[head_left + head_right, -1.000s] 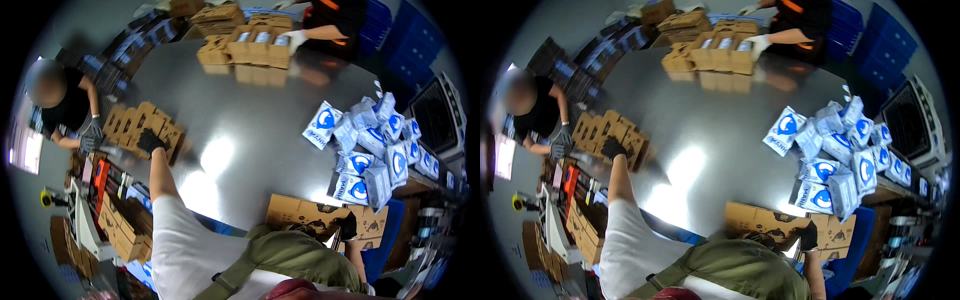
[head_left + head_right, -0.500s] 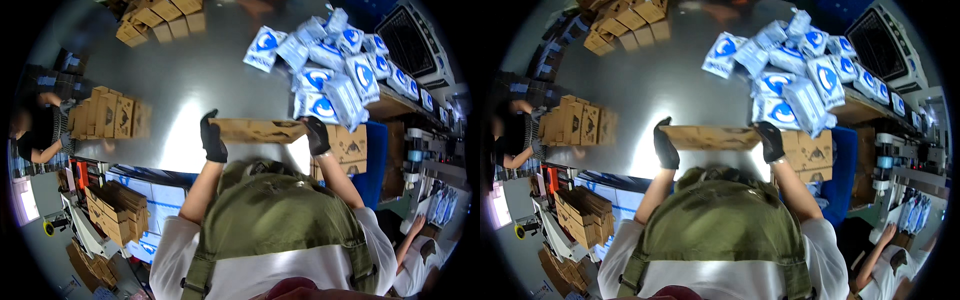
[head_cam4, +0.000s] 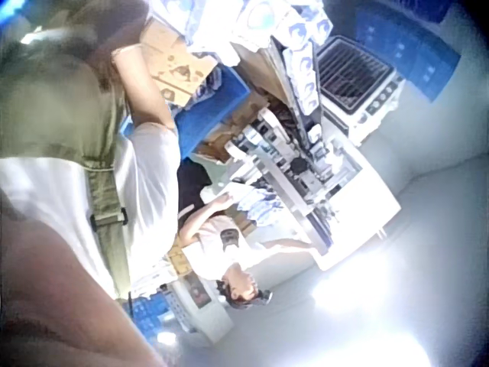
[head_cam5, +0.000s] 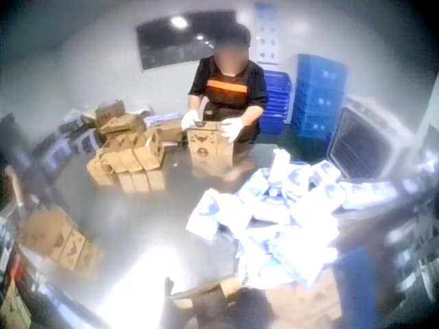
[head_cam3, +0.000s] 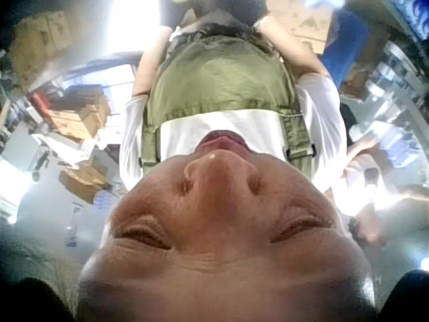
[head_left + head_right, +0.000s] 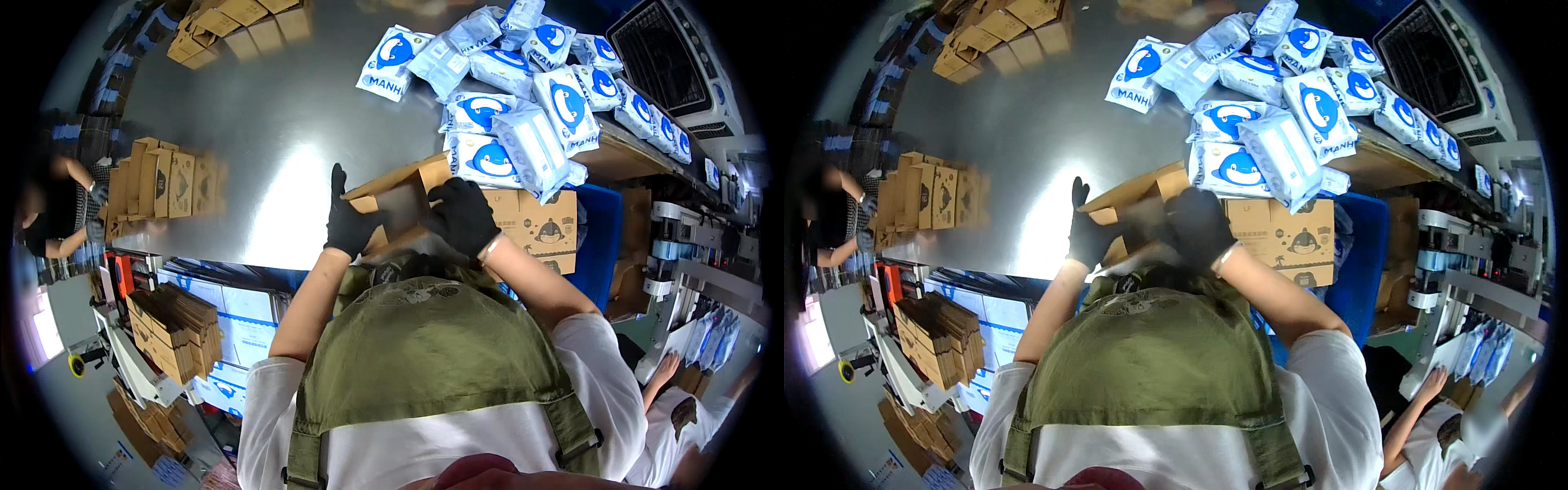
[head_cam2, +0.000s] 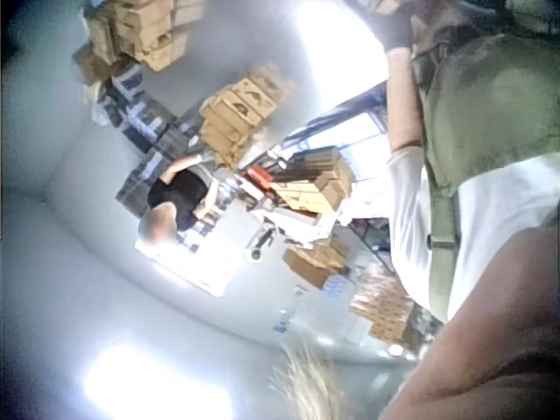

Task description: The person packs soft blue-and-white pouches into cardboard boxes by hand, then places the filled boxes onto a stack.

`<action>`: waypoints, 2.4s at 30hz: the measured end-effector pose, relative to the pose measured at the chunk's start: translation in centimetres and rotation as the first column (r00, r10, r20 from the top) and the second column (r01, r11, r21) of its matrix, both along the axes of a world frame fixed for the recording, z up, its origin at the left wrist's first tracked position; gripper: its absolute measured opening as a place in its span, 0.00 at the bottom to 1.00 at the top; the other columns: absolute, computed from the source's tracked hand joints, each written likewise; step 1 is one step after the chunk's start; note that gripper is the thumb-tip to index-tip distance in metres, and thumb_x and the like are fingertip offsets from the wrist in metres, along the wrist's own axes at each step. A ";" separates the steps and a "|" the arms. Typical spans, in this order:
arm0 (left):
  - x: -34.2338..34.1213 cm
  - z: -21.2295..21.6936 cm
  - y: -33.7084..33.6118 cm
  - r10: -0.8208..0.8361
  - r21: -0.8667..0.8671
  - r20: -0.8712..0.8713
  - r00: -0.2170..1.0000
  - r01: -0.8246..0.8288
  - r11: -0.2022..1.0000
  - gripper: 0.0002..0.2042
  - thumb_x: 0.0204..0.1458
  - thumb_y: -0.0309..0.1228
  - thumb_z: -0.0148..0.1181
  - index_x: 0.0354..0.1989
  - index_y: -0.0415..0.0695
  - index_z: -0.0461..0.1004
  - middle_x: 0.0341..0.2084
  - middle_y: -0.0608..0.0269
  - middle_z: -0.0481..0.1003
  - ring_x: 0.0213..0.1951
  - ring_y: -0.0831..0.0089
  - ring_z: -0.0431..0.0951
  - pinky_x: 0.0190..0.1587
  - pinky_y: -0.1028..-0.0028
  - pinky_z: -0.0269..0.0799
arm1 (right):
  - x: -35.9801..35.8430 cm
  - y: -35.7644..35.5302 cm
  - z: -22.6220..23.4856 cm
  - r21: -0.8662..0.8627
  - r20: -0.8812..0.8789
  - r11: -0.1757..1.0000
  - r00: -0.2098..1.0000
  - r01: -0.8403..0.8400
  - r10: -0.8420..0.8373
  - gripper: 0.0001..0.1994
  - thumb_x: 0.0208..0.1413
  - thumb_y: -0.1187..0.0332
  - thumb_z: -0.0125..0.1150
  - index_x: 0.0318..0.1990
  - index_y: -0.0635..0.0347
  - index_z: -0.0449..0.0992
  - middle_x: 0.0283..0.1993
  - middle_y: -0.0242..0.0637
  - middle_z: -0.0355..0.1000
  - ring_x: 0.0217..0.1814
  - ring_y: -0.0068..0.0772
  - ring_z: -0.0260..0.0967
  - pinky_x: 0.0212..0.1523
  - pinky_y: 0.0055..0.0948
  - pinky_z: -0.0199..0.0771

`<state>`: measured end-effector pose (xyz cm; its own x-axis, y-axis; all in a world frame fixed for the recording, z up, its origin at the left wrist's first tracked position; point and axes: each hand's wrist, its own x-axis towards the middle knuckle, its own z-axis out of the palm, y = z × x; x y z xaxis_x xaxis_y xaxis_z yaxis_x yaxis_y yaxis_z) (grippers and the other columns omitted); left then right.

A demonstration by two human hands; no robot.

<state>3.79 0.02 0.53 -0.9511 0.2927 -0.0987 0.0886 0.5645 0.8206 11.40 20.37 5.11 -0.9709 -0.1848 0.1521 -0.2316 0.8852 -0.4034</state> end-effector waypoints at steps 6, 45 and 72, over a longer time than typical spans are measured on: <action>3.7 4.2 1.0 -0.071 -0.066 -0.459 0.885 0.046 0.997 0.32 0.38 0.33 0.66 0.53 0.38 0.60 0.47 0.49 0.66 0.47 0.58 0.68 0.50 0.66 0.63 | -4.2 -1.1 -2.0 0.084 -0.125 0.971 0.969 0.223 -0.211 0.09 0.40 0.64 0.59 0.29 0.56 0.73 0.32 0.39 0.68 0.35 0.37 0.64 0.34 0.34 0.63; -1.4 3.3 3.0 -0.233 -0.483 0.173 0.957 0.289 0.827 0.16 0.49 0.38 0.47 0.46 0.49 0.68 0.39 0.51 0.73 0.42 0.54 0.73 0.44 0.62 0.68 | 1.6 2.5 2.6 -0.973 0.225 0.109 0.938 0.203 0.263 0.44 0.26 0.71 0.69 0.58 0.65 0.56 0.54 0.42 0.63 0.56 0.38 0.60 0.55 0.33 0.60; 5.2 -9.6 4.6 -0.720 -0.426 0.211 0.661 0.725 0.541 0.17 0.53 0.42 0.47 0.38 0.39 0.72 0.42 0.53 0.72 0.45 0.60 0.70 0.50 0.67 0.63 | 14.9 24.4 -15.4 0.123 0.151 0.505 0.487 0.854 -0.860 0.25 0.41 0.50 0.60 0.39 0.62 0.73 0.37 0.46 0.72 0.42 0.46 0.68 0.43 0.39 0.67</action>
<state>8.98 4.64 -9.10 -0.4357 0.8001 -0.4122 0.6254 0.5985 0.5006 26.35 44.72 -10.27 -0.6581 0.7527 -0.0196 0.7169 0.6184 -0.3219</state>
